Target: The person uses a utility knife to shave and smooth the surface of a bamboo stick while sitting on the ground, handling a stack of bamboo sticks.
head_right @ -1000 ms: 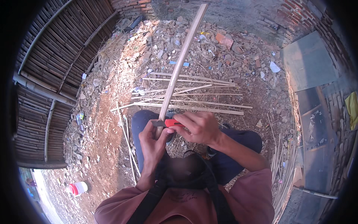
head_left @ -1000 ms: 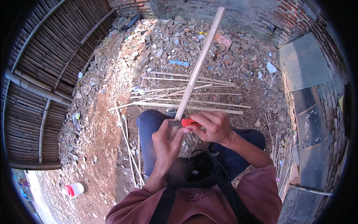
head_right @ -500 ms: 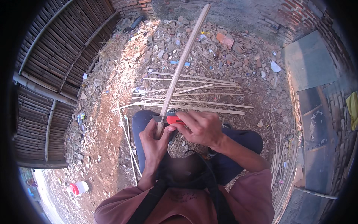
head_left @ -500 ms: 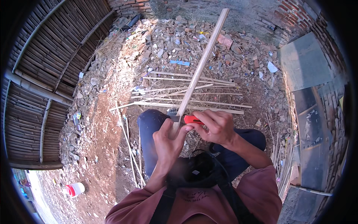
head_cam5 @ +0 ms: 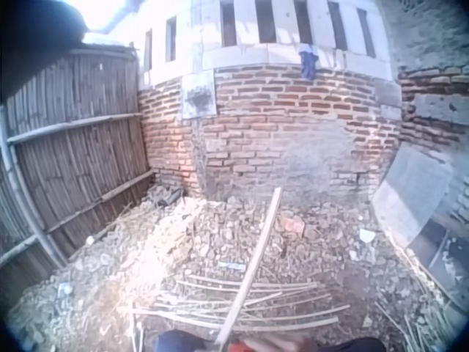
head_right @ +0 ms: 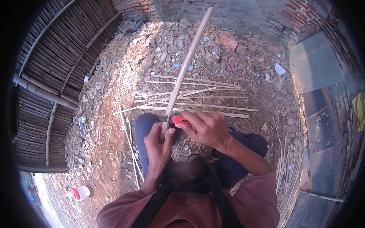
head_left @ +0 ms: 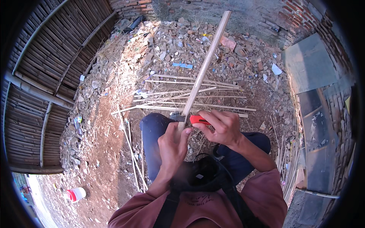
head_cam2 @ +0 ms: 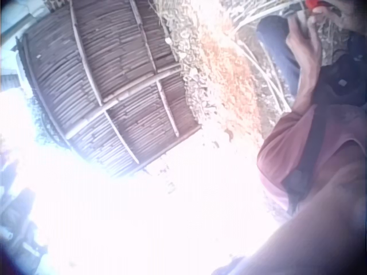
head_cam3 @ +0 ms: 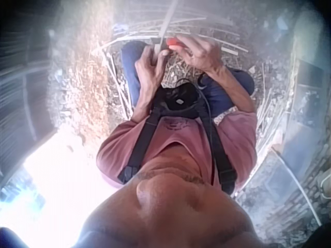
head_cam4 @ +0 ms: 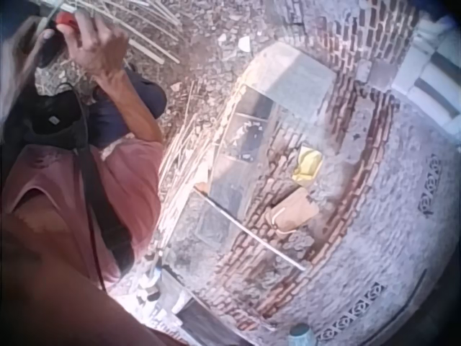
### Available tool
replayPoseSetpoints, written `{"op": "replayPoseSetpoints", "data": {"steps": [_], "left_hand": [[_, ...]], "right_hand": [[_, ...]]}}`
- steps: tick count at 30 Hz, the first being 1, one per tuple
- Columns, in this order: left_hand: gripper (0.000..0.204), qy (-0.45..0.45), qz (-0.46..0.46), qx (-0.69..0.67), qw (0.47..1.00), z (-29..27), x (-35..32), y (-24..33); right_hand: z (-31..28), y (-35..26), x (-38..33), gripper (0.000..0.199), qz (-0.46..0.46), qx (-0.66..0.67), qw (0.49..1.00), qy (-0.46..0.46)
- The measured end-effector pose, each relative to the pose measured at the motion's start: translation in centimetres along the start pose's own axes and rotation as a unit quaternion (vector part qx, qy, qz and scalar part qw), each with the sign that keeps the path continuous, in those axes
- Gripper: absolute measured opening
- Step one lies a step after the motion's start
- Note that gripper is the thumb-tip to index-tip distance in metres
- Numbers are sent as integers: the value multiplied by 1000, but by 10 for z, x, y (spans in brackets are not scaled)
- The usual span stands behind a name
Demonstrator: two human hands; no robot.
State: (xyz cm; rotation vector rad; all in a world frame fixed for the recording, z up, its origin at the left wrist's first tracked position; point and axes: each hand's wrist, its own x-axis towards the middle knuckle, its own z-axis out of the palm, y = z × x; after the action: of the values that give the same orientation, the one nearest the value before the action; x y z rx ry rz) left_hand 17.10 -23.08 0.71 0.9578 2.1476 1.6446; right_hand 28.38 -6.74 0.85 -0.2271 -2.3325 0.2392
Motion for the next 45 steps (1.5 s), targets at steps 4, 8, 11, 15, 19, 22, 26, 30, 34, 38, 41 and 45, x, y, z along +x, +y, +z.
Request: {"op": "replayPoseSetpoints", "data": {"steps": [4, 8, 11, 15, 19, 22, 26, 30, 34, 38, 41, 45], "left_hand": [[18, -8, 27, 6, 1000, -4, 1, -3], [18, -18, 29, 39, 999, -6, 0, -1], [18, -42, -10, 53, 998, -9, -15, -7], [16, -56, -16, 69, 996, -11, -30, -15], [18, -58, -47, 54, 996, -12, -21, -12], [21, -68, -37, 43, 996, -17, -15, -13], [26, -71, -18, 5, 997, -17, -8, -6], [31, -44, 9, -28, 999, -10, -4, -10], [34, -83, 6, -37, 996, -12, 0, -9], [27, -99, -31, -38, 994, -15, 1, -15], [27, -109, -26, -61, 992, -15, 6, 0], [27, -120, -20, -22, 992, -16, 10, 1]], "right_hand": [[0, 2, 0, 31, -6, -6, 1000, -4], [-6, 5, 4, 29, -3, -5, 1000, -12], [-23, 47, 22, 28, 146, -9, 984, 105], [-45, 81, 26, 30, 230, 8, 965, 122], [-41, 77, 18, 32, 266, 81, 952, 126], [-41, 64, 15, 32, 239, 112, 964, 39], [-20, 45, 8, 31, 131, 107, 986, -2], [0, 30, -1, 33, 37, 148, 988, -38], [9, 24, -5, 34, -15, 133, 989, -57], [12, 17, -6, 31, -36, 128, 989, -58], [14, 17, -7, 28, -37, 134, 989, -55], [13, 17, -8, 28, -37, 133, 989, -51]]}}
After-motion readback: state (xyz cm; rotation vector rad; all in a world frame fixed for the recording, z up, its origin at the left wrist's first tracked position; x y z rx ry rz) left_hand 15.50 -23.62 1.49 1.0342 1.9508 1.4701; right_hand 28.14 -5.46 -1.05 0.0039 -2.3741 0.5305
